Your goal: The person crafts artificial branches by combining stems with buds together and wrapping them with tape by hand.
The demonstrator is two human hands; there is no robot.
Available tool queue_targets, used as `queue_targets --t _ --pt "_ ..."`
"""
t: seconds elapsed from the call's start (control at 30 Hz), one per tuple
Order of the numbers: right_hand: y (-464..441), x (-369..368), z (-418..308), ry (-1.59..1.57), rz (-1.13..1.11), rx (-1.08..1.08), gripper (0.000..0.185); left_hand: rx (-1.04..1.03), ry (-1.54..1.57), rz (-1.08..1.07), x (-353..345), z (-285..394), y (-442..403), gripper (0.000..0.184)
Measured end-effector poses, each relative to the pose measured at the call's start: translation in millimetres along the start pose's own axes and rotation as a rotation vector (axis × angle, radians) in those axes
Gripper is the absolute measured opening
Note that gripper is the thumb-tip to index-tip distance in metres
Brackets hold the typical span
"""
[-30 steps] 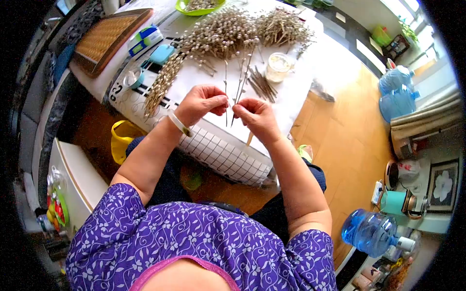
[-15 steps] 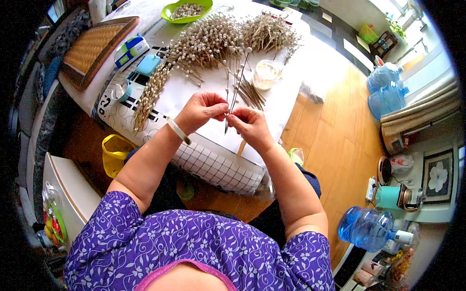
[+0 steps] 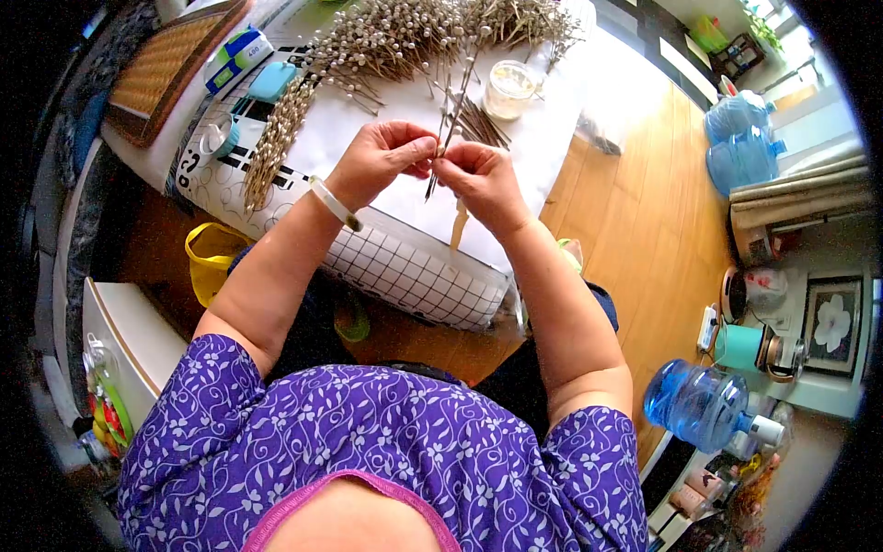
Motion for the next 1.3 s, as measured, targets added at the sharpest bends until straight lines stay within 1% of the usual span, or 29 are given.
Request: queue_targets --t 0.07,0.1,0.13,0.27,0.3,0.33,0.53,0.67,0.83,0.9,1.13,1.3 --pt "-1.8 4.4 -2.6 -0.023 0.042 0.034 0.011 0.157 0.034 0.020 -3.5 5.2 3.9 0.019" --pt "-2.4 7.0 -3.3 -0.032 0.072 0.043 0.010 0.231 0.009 -0.057 -3.8 4.7 5.9 0.021" --pt "-2.6 8.9 -5.0 -0.040 0.101 0.050 0.009 0.268 -0.050 -0.083 -7.8 4.2 9.6 0.022" --pt "0.5 8.5 -8.0 -0.050 0.081 0.051 0.006 0.236 0.045 -0.063 -18.0 -4.3 14.4 0.021" --pt "0.7 7.6 -9.1 -0.056 0.084 0.039 0.006 0.235 0.078 -0.025 -19.2 -7.2 14.3 0.021" --pt "-0.8 9.6 -4.6 -0.044 0.074 0.075 0.005 0.225 0.109 0.009 -20.7 -8.9 12.4 0.020" --pt "-0.2 11.3 -8.2 -0.070 0.054 0.081 0.007 0.196 0.233 0.071 -27.8 -9.9 13.2 0.019" --pt "2.7 9.4 -13.1 -0.150 0.028 0.088 0.008 0.177 0.261 0.084 -30.5 -8.5 14.7 0.018" --pt "4.6 11.2 -14.5 -0.147 0.015 0.087 0.007 0.146 0.268 0.105 -31.7 -10.6 15.1 0.018" --pt "5.8 9.7 -16.9 -0.198 0.010 0.094 0.007 0.146 0.270 0.110 -32.4 -8.8 15.6 0.018" --pt "5.6 9.0 -17.3 -0.134 0.006 0.115 0.006 0.117 0.241 0.104 -33.8 -7.2 16.1 0.017" --pt "5.5 4.9 -15.0 -0.073 0.061 0.171 0.007 0.065 0.282 0.126 -35.0 -10.3 16.0 0.016"
Point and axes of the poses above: each hand's wrist, its own y-axis away from the middle knuckle, its own x-axis out of the back of the hand, z = x × y, the point moved 1 cm from there along -y, towards the middle knuckle, and after that the axes turned 6 degrees about -z, right-handed, at the moved point
